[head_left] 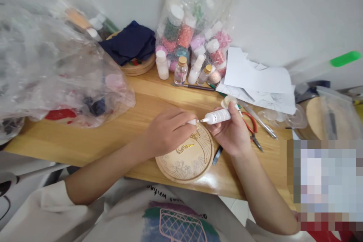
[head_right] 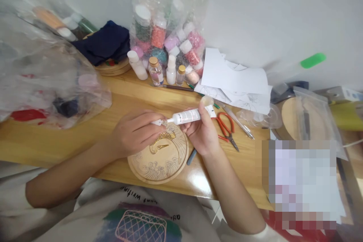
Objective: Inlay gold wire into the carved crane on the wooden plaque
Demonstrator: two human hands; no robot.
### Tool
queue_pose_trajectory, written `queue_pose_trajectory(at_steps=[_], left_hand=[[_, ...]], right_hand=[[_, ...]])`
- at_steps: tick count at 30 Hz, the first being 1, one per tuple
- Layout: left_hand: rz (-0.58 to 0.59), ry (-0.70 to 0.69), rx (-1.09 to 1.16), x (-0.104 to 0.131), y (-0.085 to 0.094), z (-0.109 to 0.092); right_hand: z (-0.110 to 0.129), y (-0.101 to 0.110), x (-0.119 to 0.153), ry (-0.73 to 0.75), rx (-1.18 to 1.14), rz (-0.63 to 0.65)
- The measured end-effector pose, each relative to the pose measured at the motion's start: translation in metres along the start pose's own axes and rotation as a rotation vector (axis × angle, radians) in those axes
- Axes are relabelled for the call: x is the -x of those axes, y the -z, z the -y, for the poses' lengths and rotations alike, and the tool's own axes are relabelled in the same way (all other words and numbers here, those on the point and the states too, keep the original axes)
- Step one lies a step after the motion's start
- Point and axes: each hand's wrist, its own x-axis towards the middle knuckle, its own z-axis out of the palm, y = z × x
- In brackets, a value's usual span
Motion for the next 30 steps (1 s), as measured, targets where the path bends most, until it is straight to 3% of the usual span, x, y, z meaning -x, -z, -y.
queue_pose_trajectory(at_steps=[21, 24, 30], left_hand=[[0.005, 0.004, 0.009, 0.0008, -0.0006, -0.0005], [0.020, -0.003, -0.008, 0.0006, -0.0013, 0.0009], [0.108, -0.013, -0.076, 0.0030, -0.0022, 0.0043]], right_hand=[[-0.0010, 0.0005, 0.0007, 0.044, 0.023, 0.016], [-0.0006, -0.0003, 0.0020, 0.110, 0.049, -0.011], [-0.0047, 0.0007, 0.0054, 0.351, 0.214, -0.186]])
